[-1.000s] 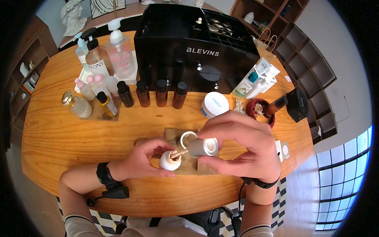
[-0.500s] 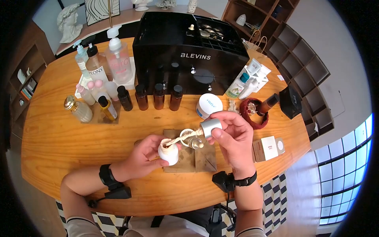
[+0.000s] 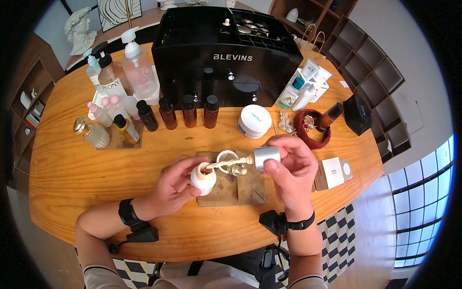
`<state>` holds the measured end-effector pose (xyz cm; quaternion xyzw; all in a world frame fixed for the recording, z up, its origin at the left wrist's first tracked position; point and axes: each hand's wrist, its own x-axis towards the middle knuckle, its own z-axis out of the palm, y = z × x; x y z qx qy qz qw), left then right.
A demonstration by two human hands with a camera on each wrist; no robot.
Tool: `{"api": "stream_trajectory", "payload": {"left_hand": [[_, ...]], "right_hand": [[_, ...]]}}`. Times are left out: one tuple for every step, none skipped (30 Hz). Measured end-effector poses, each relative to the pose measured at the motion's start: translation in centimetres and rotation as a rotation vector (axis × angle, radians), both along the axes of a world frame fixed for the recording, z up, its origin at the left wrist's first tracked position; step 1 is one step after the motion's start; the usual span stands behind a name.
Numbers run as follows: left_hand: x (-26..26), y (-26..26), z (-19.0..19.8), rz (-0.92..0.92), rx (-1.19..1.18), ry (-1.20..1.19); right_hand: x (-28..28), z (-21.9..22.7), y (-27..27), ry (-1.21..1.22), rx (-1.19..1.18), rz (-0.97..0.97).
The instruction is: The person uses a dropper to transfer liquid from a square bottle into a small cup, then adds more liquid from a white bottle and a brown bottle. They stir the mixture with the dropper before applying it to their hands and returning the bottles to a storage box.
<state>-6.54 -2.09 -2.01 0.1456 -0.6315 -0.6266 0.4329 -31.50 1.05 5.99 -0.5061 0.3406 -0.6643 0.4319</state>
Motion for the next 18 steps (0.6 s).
{"api": "stream_trajectory", "payload": {"left_hand": [[0.0, 0.02, 0.02, 0.008, 0.018, 0.0], [-0.02, 0.04, -0.09, 0.009, 0.018, 0.0], [-0.04, 0.05, -0.29, 0.013, 0.022, 0.019], [-0.06, 0.06, -0.4, 0.017, 0.026, 0.038], [-0.02, 0.04, -0.37, 0.017, 0.026, 0.038], [0.05, 0.04, -0.28, 0.019, 0.014, 0.023], [0.09, 0.05, -0.22, 0.022, 0.001, 0.007], [0.11, 0.06, -0.18, 0.021, 0.002, 0.007], [0.11, 0.08, -0.14, 0.012, 0.006, 0.005], [0.1, 0.12, -0.13, 0.003, 0.011, 0.003], [0.07, 0.2, -0.14, 0.001, 0.012, 0.002], [0.04, 0.3, -0.17, -0.01, 0.022, 0.017], [0.03, 0.35, -0.18, -0.021, 0.032, 0.031], [0.06, 0.3, -0.35, -0.021, 0.032, 0.031], [0.14, 0.19, -0.65, -0.047, 0.034, 0.027], [0.18, 0.13, -0.84, -0.074, 0.036, 0.023], [0.17, 0.12, -0.9, -0.073, 0.035, 0.022], [0.17, 0.12, -0.92, -0.084, 0.06, 0.023]], "right_hand": [[-0.06, 0.03, 0.16, -0.001, -0.02, -0.008], [-0.15, -0.1, 0.13, -0.002, -0.02, -0.007], [-0.25, -0.32, 0.08, 0.035, -0.088, -0.026], [-0.3, -0.44, 0.04, 0.072, -0.156, -0.046], [-0.27, -0.37, 0.04, 0.072, -0.155, -0.046], [-0.19, -0.23, 0.05, 0.061, -0.15, -0.041], [-0.14, -0.17, 0.03, 0.05, -0.145, -0.036], [-0.1, -0.19, -0.02, 0.05, -0.144, -0.036], [-0.06, -0.22, -0.08, 0.031, -0.07, -0.032], [-0.07, -0.24, -0.11, 0.013, 0.005, -0.028], [-0.27, -0.41, -0.2, -0.021, 0.03, 0.017], [-0.28, -0.52, -0.25, -0.021, 0.031, 0.016], [-0.21, -0.6, -0.31, -0.038, 0.061, 0.026], [-0.1, -0.65, -0.37, -0.054, 0.092, 0.036], [0.1, -0.7, -0.39, -0.055, 0.092, 0.036], [0.35, -0.74, -0.39, -0.072, 0.118, 0.046], [0.52, -0.78, -0.37, -0.088, 0.144, 0.056], [0.57, -0.85, -0.33, -0.089, 0.143, 0.056]]}}
